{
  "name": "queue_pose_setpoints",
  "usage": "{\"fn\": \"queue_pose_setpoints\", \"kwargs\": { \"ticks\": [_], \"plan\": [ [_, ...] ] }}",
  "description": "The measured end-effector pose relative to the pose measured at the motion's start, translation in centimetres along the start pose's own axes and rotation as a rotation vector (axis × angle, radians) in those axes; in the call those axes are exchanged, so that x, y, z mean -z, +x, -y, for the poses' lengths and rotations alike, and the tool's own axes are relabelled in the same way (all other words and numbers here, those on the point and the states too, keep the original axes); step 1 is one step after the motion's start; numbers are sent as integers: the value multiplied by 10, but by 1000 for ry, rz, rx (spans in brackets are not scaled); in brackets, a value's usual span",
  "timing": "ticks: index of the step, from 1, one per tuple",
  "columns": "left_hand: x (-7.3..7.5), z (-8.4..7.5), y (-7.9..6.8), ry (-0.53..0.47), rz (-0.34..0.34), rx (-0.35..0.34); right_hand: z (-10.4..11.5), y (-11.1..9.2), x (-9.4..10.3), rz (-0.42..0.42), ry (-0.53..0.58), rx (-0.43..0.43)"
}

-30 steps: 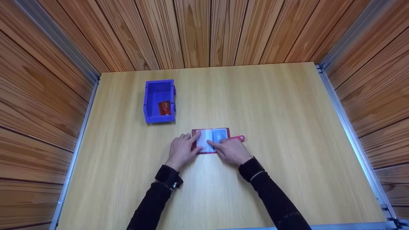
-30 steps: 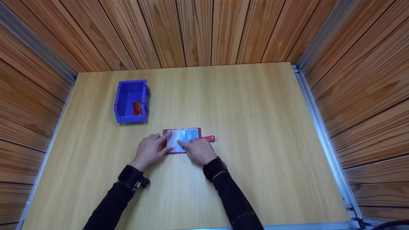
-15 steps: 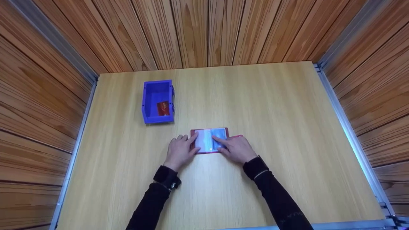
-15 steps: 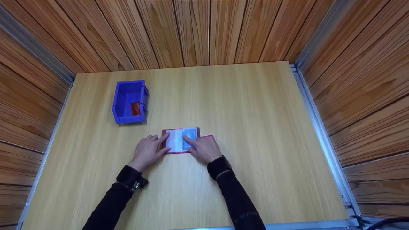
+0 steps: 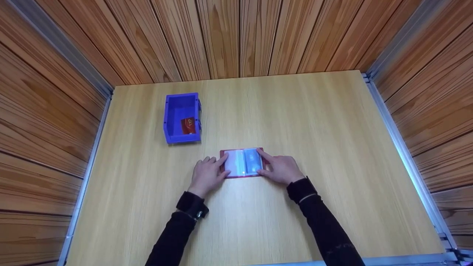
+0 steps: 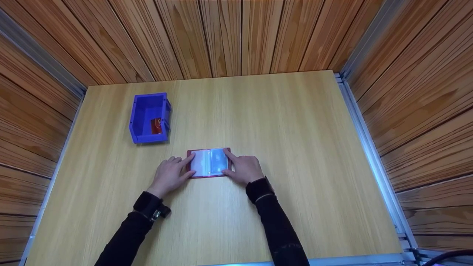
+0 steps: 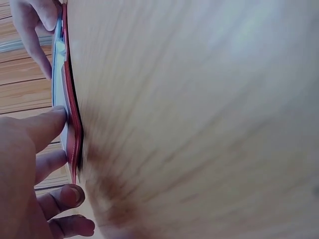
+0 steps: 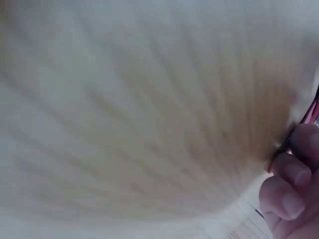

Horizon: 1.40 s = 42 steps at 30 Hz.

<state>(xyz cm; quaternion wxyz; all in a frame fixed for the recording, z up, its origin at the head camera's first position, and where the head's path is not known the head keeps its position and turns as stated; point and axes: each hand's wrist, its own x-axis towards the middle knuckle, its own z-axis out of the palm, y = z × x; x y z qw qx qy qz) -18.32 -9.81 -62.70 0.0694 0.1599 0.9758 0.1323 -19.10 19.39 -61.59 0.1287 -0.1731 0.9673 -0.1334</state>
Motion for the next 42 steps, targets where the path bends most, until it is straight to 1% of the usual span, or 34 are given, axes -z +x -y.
{"fn": "queue_pose_setpoints", "kwargs": {
  "ticks": [7,14,25,33,35,37,40,42],
  "plan": [
    [1,1,0,-7,17,17,-2,0,4,0,31,0],
    [3,1,-1,11,48,30,0,-1,5,3,63,-13],
    [4,2,-1,-1,55,31,-1,-1,5,4,66,-19],
    [6,1,1,22,60,29,-2,1,6,-1,54,-14],
    [7,-1,1,-1,47,26,-2,0,6,-2,58,-12],
    [7,-5,2,-44,18,21,-2,0,6,-6,62,-8],
    [6,-13,3,-147,-41,-4,-2,-1,6,-17,67,2],
    [5,-19,5,-205,-66,-33,-2,-2,6,-20,66,4]
  ]
}}
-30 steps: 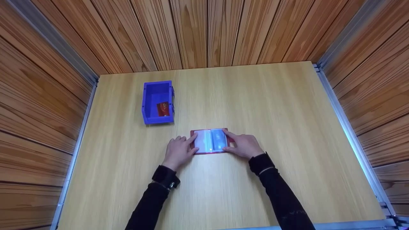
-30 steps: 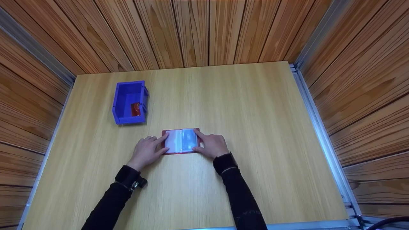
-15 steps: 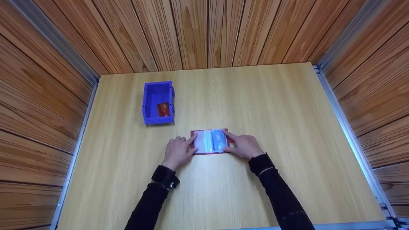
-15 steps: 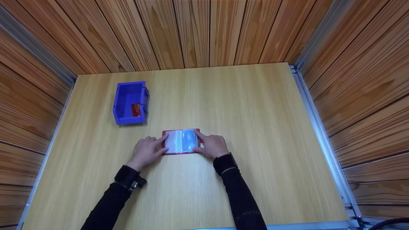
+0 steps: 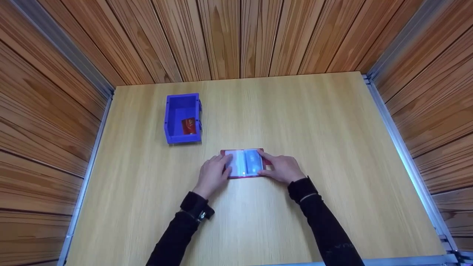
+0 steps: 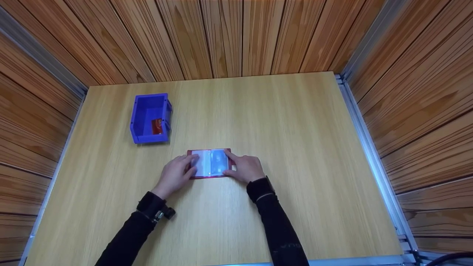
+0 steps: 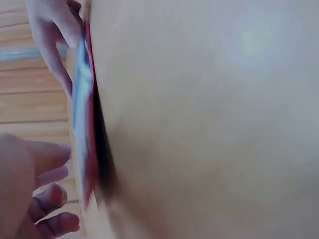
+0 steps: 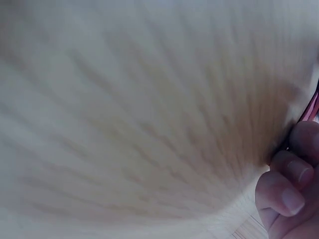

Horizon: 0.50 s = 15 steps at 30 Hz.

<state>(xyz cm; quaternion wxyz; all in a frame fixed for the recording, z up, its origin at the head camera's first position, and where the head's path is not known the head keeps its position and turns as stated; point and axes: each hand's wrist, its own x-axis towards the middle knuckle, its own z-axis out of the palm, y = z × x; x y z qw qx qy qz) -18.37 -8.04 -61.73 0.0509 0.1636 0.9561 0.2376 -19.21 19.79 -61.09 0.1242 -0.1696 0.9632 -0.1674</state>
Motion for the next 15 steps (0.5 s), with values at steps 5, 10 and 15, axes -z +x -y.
{"fn": "queue_pose_setpoints", "kwargs": {
  "ticks": [5,10,15],
  "plan": [
    [-6,-14,10,-52,4,-54,-1,-1,0,2,-6,5],
    [-10,-25,22,-62,0,24,-1,0,-1,1,-11,12],
    [-11,-31,29,-82,2,140,-1,0,-2,2,-12,11]
  ]
}}
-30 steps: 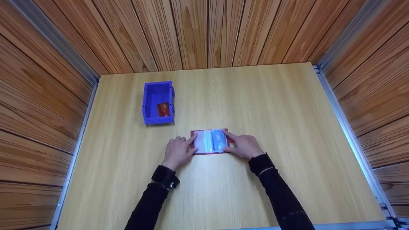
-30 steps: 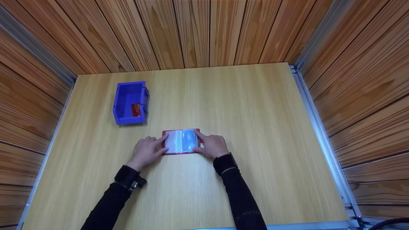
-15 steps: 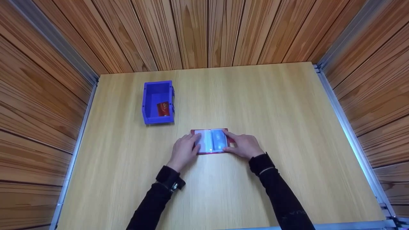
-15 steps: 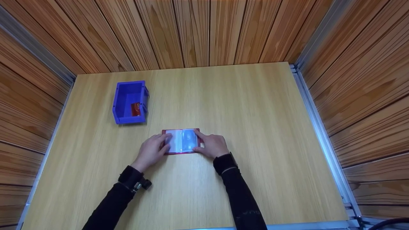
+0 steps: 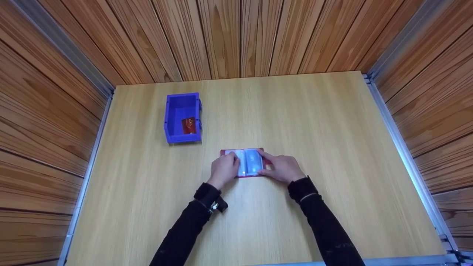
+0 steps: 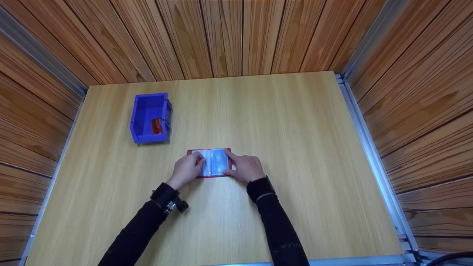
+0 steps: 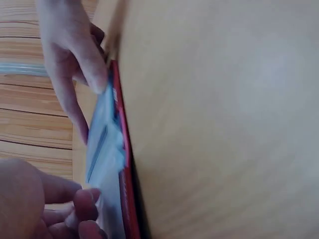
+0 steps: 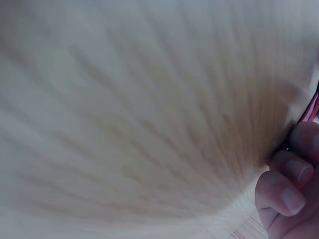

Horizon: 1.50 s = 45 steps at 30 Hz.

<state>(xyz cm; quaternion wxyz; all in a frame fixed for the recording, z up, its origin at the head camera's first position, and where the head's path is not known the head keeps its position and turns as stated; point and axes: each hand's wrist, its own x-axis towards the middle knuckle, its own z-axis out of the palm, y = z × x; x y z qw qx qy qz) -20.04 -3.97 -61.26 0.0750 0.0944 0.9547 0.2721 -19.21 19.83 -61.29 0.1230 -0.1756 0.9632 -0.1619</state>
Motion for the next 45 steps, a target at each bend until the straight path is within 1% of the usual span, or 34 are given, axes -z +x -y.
{"fn": "queue_pose_setpoints", "kwargs": {
  "ticks": [4,9,13,17,20,23,26,29,31,35,37,40,45],
  "plan": [
    [-2,-2,3,-62,27,45,0,-1,0,-8,8,4],
    [-4,-5,6,-131,70,47,0,-1,-2,-24,13,15],
    [-6,-8,10,-130,78,46,0,-1,-2,-36,12,23],
    [-8,-12,14,-137,77,50,-1,-2,-3,-48,5,6],
    [-10,-15,17,-163,86,69,-1,-2,-3,-43,7,1],
    [-10,-17,17,-122,62,81,0,-1,-5,-36,13,10],
    [-10,-20,15,-43,17,99,1,0,-5,-35,15,12],
    [-8,-21,14,-26,0,124,1,0,-4,-30,13,4],
    [-6,-21,14,-61,11,144,1,-1,-3,-31,11,1],
    [-4,-20,14,-191,54,194,0,-2,-1,-32,15,2],
    [-3,-19,15,-241,74,219,-1,-2,-1,-36,14,6],
    [-4,-19,15,-268,94,239,-2,-2,-1,-36,17,10],
    [-3,-18,14,-285,107,238,-4,-1,-3,-39,36,15]
  ]
}}
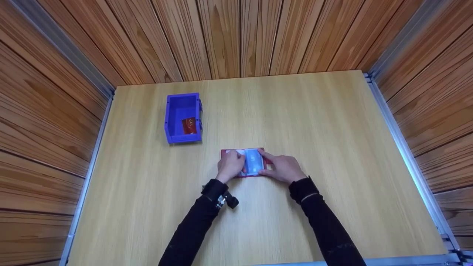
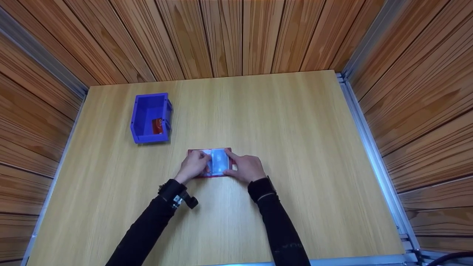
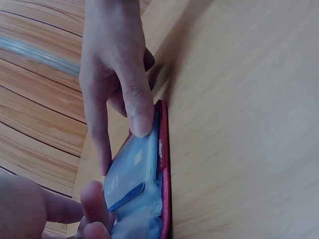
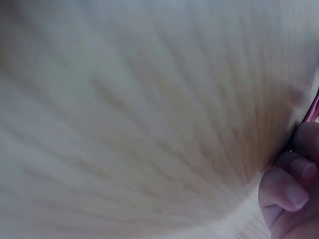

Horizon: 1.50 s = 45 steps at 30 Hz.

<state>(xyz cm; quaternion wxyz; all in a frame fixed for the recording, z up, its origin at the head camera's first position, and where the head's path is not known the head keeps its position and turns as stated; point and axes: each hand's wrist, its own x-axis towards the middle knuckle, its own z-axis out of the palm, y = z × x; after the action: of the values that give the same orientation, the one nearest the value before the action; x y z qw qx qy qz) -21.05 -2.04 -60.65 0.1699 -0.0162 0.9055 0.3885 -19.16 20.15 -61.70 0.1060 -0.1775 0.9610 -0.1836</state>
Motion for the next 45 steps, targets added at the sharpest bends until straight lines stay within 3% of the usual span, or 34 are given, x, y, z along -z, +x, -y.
{"fn": "queue_pose_setpoints", "kwargs": {
  "ticks": [9,16,18,29,33,40,42,45],
  "plan": [
    [8,1,-1,-126,108,100,-2,2,-2,21,-4,-18],
    [7,2,-5,-544,161,158,-3,2,0,12,-3,-20],
    [6,3,-5,-613,164,168,-3,1,0,12,0,-22],
    [3,4,-3,-728,121,226,-3,1,-2,11,7,-27],
    [-1,3,-3,-662,108,204,-3,1,-3,11,3,-28],
    [-4,-2,-3,-96,39,95,-3,1,-5,8,-6,-12],
    [-4,-2,-2,-46,44,70,-3,1,-5,10,-8,-9],
    [-5,-1,0,-58,79,44,-2,1,-5,8,-7,-7]
  ]
}}
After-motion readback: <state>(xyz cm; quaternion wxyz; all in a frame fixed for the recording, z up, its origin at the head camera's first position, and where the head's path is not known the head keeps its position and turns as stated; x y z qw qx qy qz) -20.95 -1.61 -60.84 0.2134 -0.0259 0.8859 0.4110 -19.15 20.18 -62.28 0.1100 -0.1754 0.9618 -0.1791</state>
